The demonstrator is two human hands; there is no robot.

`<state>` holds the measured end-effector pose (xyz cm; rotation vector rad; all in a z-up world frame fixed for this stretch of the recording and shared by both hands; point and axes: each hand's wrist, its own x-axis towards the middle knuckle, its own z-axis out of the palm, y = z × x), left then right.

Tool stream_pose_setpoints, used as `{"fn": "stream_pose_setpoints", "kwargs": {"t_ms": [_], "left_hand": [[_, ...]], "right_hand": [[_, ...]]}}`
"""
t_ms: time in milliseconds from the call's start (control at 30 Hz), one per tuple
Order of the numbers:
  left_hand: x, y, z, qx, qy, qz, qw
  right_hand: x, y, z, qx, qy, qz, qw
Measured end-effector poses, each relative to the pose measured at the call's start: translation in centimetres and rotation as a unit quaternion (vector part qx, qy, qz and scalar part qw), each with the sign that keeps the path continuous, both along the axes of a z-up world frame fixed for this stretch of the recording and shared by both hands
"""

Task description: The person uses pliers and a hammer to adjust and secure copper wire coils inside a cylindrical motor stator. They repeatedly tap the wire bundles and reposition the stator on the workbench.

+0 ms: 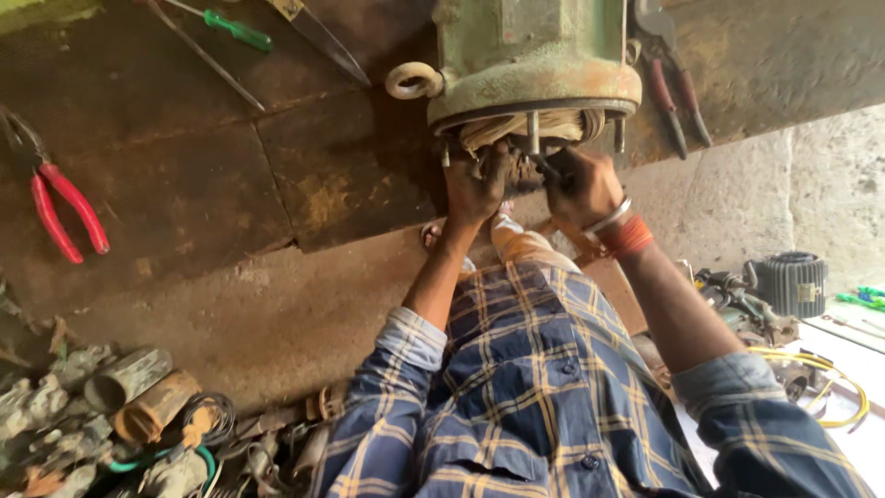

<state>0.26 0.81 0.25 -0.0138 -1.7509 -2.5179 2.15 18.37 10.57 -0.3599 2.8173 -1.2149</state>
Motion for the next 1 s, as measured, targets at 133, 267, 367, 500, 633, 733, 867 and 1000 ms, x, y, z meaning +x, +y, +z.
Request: {"fn": "stream_pose_setpoints", "kwargs": {"t_ms": [133, 267, 367, 500, 633, 733, 867, 1000], "left_hand": [[-0.3, 0.4, 0.2, -0.229, 0.055, 0.071, 0.969], [-0.2, 0.0, -0.3, -0.254, 0.097, 0.095, 0.957], [-0.3, 0.0, -0.6, -0.262, 0.096, 0.106, 0.954], [-0.6, 0.3, -0.6, -0.236, 0.072, 0.074, 0.966], [-0.4, -0.1, -0.2, -0.190, 0.044, 0.025, 0.980], [-0.5, -0.5, 0.6, -0.160, 0.049, 0.009, 0.986], [-0.7, -1.3, 1.5, -0.095, 0.078, -0.019, 0.992], [-0.9, -1.4, 1.4, -0.124, 0.146, -0.020, 0.981]], "right_hand": [[1.0, -2.0, 0.0, 0.103, 0.082, -0.067, 0.989], [1.1, -2.4, -1.2, 0.171, -0.032, -0.076, 0.982], [0.6, -1.8, -2.0, 0.136, -0.107, -0.056, 0.983], [0.0, -1.2, -3.0, 0.111, -0.195, -0.093, 0.970], [0.4, -1.7, -3.6, 0.092, -0.238, -0.102, 0.962], [0.5, -2.1, -3.5, -0.012, -0.353, -0.125, 0.927], [1.6, -2.7, -4.2, -0.170, -0.393, -0.095, 0.899], [3.0, -3.5, -5.8, -0.537, -0.476, -0.065, 0.693]]}}
